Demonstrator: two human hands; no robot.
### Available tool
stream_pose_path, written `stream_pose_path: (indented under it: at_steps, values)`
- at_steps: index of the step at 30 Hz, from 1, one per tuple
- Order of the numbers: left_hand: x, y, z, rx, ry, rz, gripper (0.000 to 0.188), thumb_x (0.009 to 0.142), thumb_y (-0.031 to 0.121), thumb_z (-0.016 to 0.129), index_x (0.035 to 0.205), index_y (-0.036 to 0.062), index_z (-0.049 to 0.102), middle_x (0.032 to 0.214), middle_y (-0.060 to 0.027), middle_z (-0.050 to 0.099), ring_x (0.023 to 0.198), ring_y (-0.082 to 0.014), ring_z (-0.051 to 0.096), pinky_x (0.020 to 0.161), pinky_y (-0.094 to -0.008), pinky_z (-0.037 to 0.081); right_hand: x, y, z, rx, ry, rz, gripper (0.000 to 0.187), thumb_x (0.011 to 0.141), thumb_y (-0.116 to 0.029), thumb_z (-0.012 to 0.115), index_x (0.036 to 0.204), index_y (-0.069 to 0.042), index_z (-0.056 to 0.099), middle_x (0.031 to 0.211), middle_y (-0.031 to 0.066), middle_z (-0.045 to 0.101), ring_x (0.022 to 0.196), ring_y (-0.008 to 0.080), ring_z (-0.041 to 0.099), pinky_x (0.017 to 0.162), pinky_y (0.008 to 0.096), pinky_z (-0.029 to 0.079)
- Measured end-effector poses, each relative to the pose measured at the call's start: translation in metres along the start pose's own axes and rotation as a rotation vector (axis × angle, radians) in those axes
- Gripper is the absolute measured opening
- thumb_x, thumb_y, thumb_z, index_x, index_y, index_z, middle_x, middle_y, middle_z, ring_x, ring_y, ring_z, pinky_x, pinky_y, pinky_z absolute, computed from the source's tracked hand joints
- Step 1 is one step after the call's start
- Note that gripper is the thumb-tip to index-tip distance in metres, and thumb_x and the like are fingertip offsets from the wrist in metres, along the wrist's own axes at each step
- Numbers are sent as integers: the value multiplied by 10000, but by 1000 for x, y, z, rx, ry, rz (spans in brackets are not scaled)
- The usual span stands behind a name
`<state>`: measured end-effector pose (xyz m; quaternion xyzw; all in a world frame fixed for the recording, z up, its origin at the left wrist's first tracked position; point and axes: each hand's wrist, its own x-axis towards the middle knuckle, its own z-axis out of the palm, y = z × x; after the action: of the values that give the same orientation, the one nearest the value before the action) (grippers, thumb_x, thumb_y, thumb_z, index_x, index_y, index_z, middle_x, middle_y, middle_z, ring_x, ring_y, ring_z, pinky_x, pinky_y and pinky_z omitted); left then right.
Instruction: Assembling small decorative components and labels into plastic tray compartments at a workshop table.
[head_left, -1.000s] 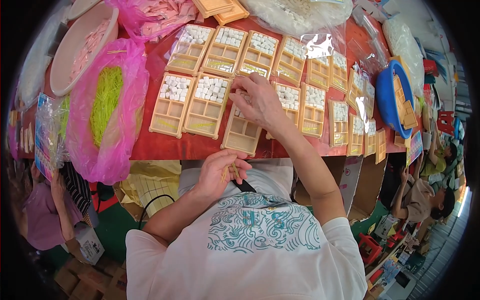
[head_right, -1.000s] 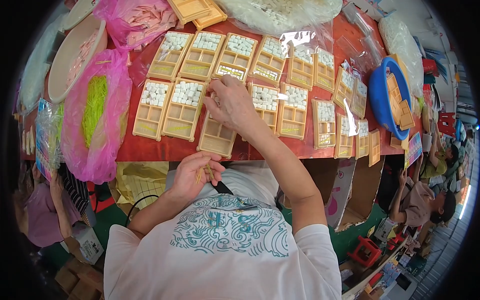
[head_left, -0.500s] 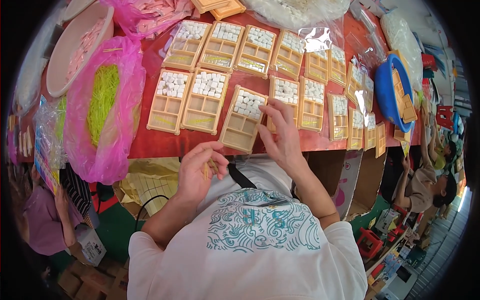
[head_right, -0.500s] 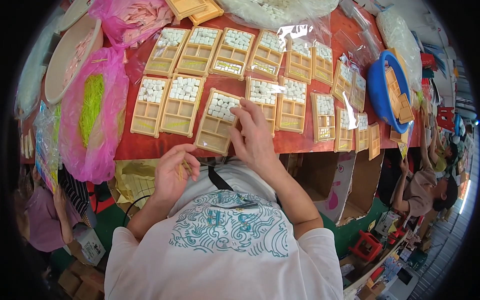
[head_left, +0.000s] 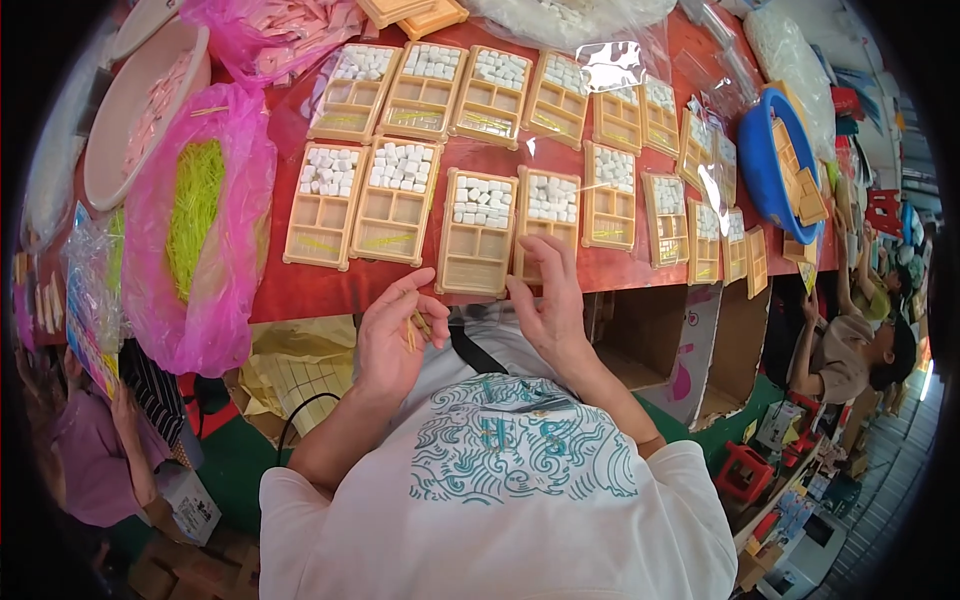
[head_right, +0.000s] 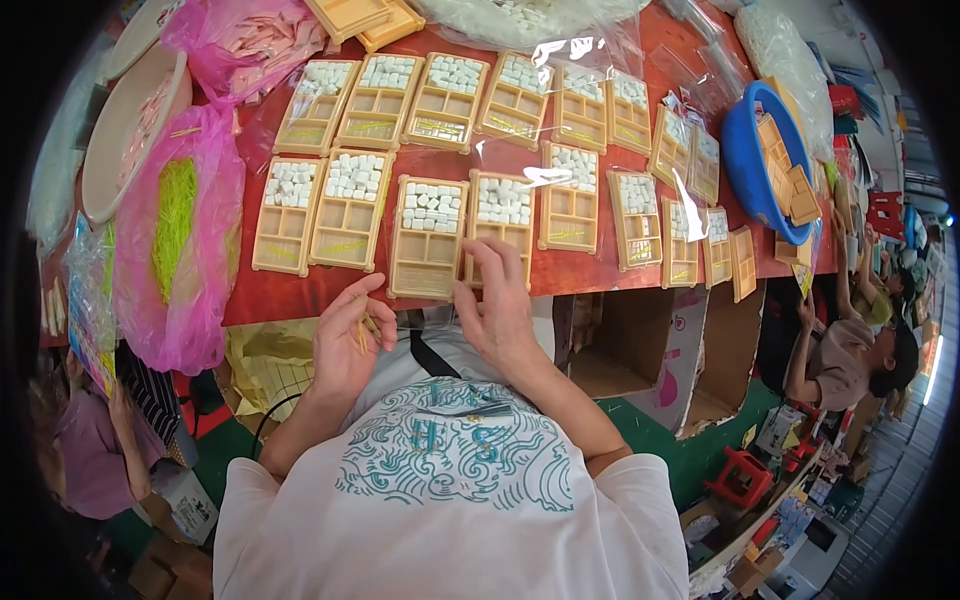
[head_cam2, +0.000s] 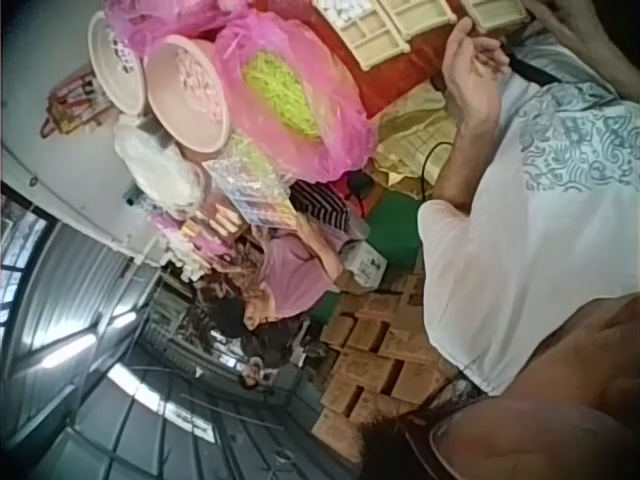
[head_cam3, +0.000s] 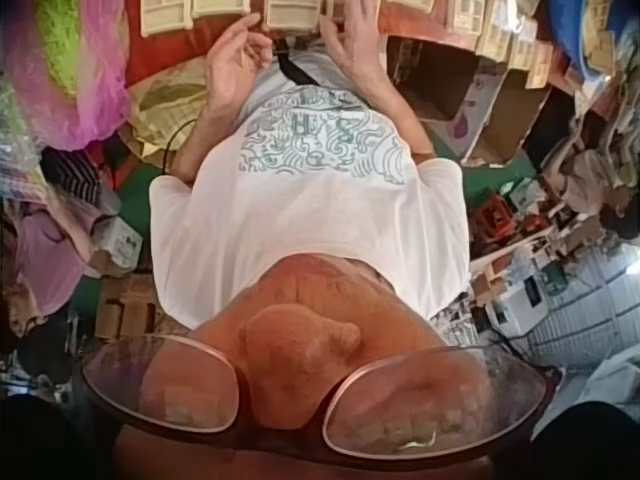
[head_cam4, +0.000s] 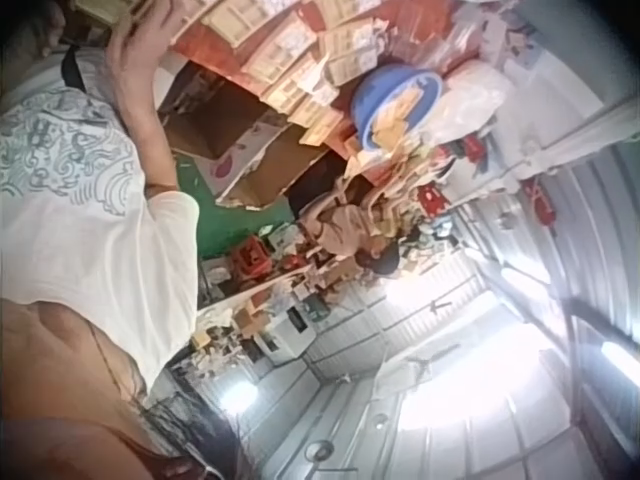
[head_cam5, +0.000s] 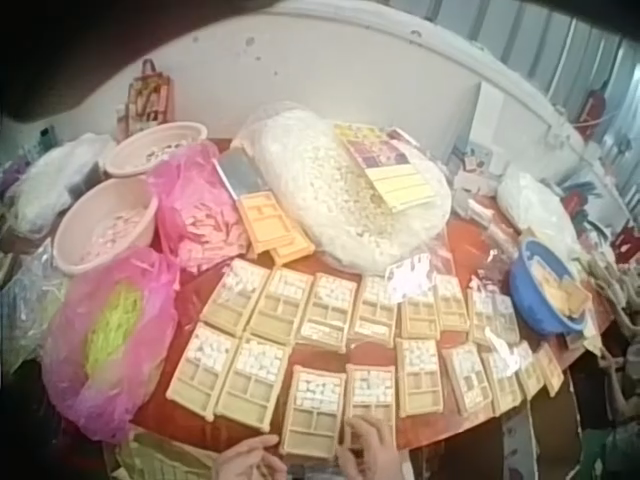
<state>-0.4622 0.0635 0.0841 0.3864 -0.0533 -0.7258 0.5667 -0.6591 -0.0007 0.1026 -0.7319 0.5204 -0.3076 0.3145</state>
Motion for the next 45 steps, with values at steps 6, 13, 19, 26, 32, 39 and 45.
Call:
stream_pose_path:
  at_steps: [6, 13, 19, 26, 32, 39, 45]
  values:
    - [3, -5, 3, 0, -5, -5, 413, 957, 182, 420, 1278, -78, 414, 846, -139, 638, 670, -202, 593, 583, -310, 460, 16, 11, 3, -141, 53, -130, 398, 783, 39, 594, 1173, -3, 524, 1168, 176, 490, 998, 321, 545, 787, 343, 488]
    - [5, -5, 4, -17, 19, -25, 411, 955, 176, 434, 1284, -68, 417, 825, -130, 640, 635, -213, 595, 552, -317, 475, -6, -11, -12, -189, -85, -68, 306, 807, 0, 626, 1103, 0, 548, 948, 155, 550, 758, 276, 611, 656, 348, 504]
    - [5, -6, 4, 17, -20, -44, 429, 953, 171, 423, 1297, -85, 404, 836, -156, 640, 652, -202, 605, 553, -306, 469, -17, -14, -5, -114, -143, 14, 332, 816, -3, 627, 1127, 11, 512, 915, 153, 556, 743, 249, 617, 648, 324, 512]
    - [3, -4, 5, -25, 2, -69, 394, 954, 164, 425, 1281, -55, 426, 818, -133, 637, 628, -216, 592, 550, -322, 475, -22, -7, 2, 354, -91, 153, 332, 851, 67, 565, 1167, 0, 490, 937, 44, 515, 818, 99, 534, 731, 231, 458]
    - [3, -7, 3, -54, -18, -51, 393, 956, 165, 422, 1286, -48, 422, 828, -131, 639, 655, -221, 601, 562, -328, 481, -19, -5, 8, 545, -35, 184, 345, 829, 114, 539, 1155, 2, 513, 1022, 64, 474, 827, 102, 526, 717, 217, 460]
    - [-2, 3, 10, -101, -32, -44, 379, 953, 140, 418, 1288, -38, 421, 880, -147, 642, 665, -204, 601, 567, -303, 470, 19, 5, -12, 877, 68, 283, 308, 844, 49, 564, 1145, -4, 522, 903, 26, 542, 757, 88, 523, 645, 216, 438]
    - [9, 6, 20, -119, -119, -133, 378, 949, 106, 426, 1308, -11, 424, 902, -167, 637, 613, -194, 573, 510, -285, 430, 89, 31, -34, 913, 251, 197, 300, 840, 24, 568, 1137, -3, 538, 1013, 56, 557, 832, 123, 546, 690, 227, 442]
